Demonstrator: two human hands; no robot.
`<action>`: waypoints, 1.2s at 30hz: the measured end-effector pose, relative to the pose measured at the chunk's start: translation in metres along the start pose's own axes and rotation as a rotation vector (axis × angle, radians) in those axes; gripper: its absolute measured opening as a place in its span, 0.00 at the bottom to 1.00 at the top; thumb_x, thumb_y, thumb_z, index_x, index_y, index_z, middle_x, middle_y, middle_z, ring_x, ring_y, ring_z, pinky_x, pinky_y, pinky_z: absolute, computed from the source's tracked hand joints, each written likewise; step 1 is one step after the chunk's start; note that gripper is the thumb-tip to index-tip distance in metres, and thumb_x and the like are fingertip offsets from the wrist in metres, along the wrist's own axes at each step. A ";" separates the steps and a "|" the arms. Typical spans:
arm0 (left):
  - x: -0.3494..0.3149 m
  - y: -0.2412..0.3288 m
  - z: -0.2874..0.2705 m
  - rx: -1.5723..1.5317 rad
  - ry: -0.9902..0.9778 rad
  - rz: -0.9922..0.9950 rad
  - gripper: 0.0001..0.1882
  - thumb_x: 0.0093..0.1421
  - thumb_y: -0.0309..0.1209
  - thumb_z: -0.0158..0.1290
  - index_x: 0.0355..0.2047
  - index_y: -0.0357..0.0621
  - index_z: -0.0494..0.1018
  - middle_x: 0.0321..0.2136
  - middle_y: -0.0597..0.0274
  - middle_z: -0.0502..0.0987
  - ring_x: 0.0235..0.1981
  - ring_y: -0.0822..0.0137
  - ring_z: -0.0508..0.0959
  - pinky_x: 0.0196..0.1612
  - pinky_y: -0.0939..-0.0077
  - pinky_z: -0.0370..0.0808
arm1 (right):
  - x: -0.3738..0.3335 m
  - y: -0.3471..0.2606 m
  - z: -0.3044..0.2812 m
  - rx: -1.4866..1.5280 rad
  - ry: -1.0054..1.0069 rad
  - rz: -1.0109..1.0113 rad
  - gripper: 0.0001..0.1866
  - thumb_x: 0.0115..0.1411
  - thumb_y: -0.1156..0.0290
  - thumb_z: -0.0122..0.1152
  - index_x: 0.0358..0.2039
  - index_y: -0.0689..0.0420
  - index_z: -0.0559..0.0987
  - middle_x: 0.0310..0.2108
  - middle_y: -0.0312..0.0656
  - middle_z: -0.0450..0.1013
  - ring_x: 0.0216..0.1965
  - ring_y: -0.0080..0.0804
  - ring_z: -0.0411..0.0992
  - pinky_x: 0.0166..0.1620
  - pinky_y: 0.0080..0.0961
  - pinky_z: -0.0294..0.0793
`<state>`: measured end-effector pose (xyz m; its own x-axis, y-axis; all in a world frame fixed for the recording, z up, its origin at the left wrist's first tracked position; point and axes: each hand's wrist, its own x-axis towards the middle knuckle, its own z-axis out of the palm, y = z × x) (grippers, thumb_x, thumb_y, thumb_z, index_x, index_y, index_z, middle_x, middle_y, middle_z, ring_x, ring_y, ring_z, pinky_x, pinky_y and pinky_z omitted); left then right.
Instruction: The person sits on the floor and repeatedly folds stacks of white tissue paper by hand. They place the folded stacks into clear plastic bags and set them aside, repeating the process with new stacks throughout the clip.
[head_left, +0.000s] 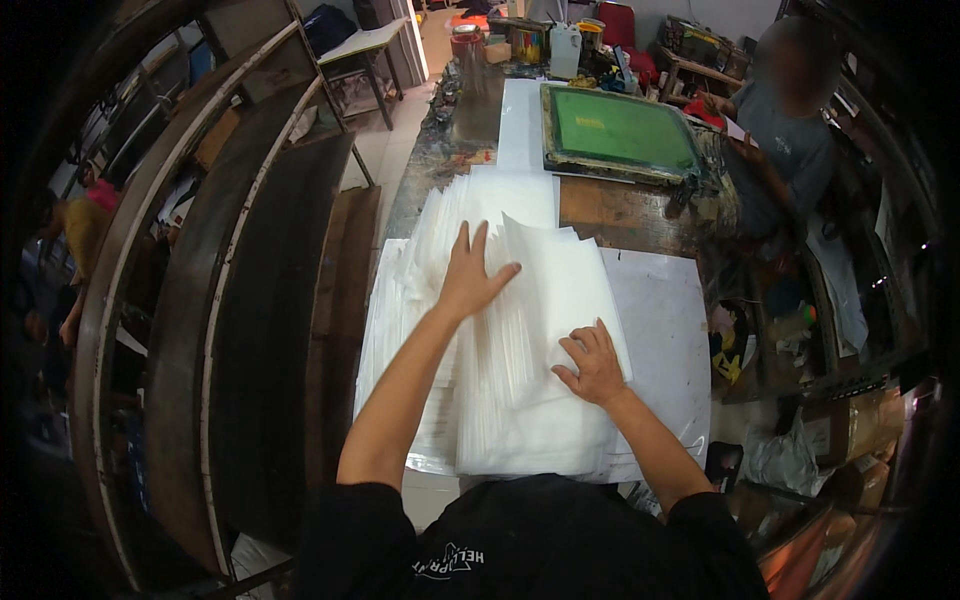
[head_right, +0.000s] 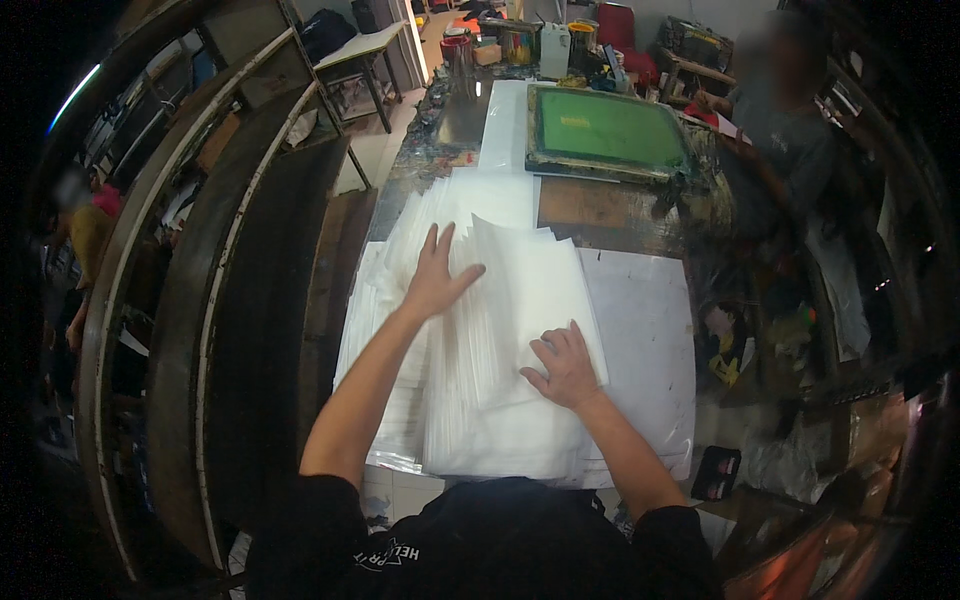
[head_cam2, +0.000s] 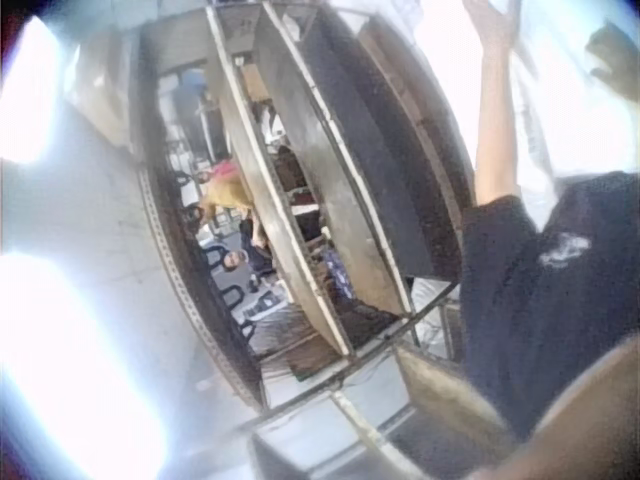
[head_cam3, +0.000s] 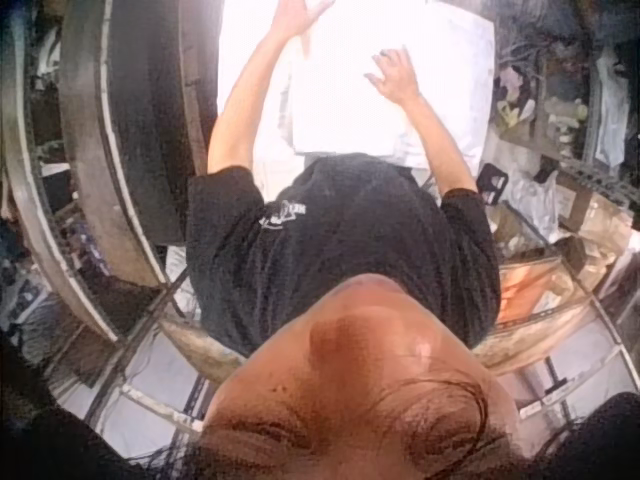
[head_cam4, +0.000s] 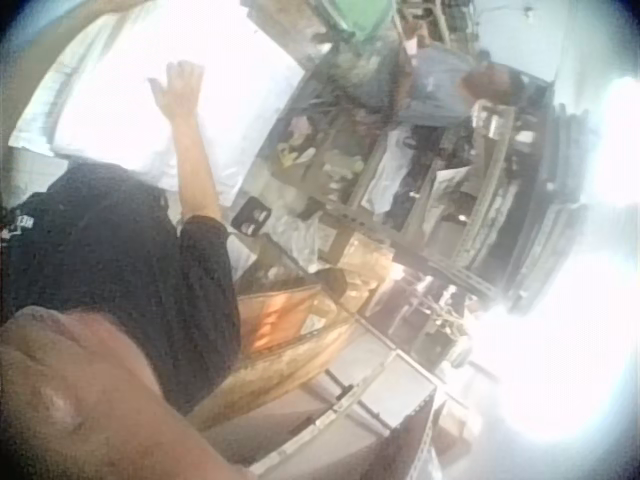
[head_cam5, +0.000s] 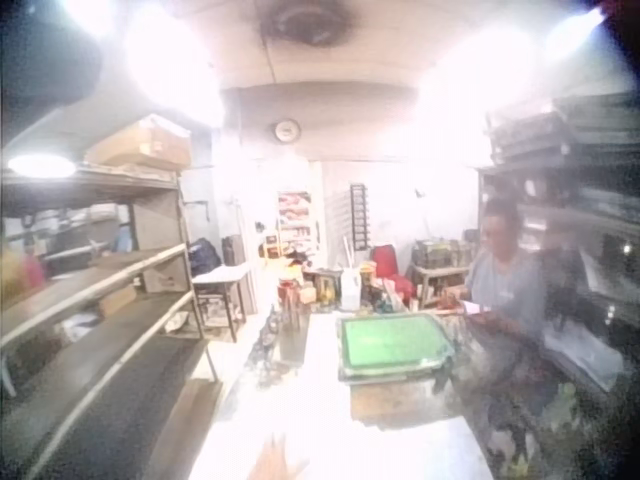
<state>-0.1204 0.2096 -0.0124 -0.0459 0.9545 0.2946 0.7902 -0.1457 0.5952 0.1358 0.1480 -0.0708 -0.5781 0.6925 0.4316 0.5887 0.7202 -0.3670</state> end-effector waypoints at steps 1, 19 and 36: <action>0.015 -0.011 0.004 -0.056 -0.015 -0.069 0.43 0.50 0.49 0.56 0.58 0.36 0.54 0.58 0.35 0.51 0.59 0.42 0.55 0.59 0.59 0.55 | 0.002 -0.002 0.001 0.001 -0.008 -0.008 0.23 0.45 0.58 0.64 0.39 0.56 0.73 0.39 0.45 0.64 0.44 0.42 0.63 0.57 0.52 0.54; 0.057 -0.027 0.020 -0.168 -0.208 -0.399 0.39 0.56 0.52 0.46 0.58 0.37 0.53 0.42 0.35 0.72 0.45 0.43 0.72 0.50 0.60 0.67 | 0.035 0.001 0.014 -0.156 -0.111 0.039 0.31 0.55 0.47 0.50 0.54 0.52 0.66 0.54 0.48 0.60 0.57 0.50 0.55 0.60 0.54 0.46; 0.049 0.015 0.031 0.402 -0.093 0.058 0.37 0.54 0.49 0.49 0.59 0.43 0.54 0.59 0.39 0.51 0.61 0.41 0.49 0.59 0.44 0.47 | 0.052 -0.020 0.022 0.001 -0.153 0.058 0.36 0.53 0.45 0.52 0.58 0.51 0.60 0.58 0.48 0.56 0.60 0.53 0.50 0.60 0.57 0.42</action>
<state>-0.0918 0.2619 -0.0122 0.0466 0.9697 0.2399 0.9663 -0.1046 0.2350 0.0816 0.1708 -0.0588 -0.6227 0.7311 0.2790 0.6232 0.6789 -0.3881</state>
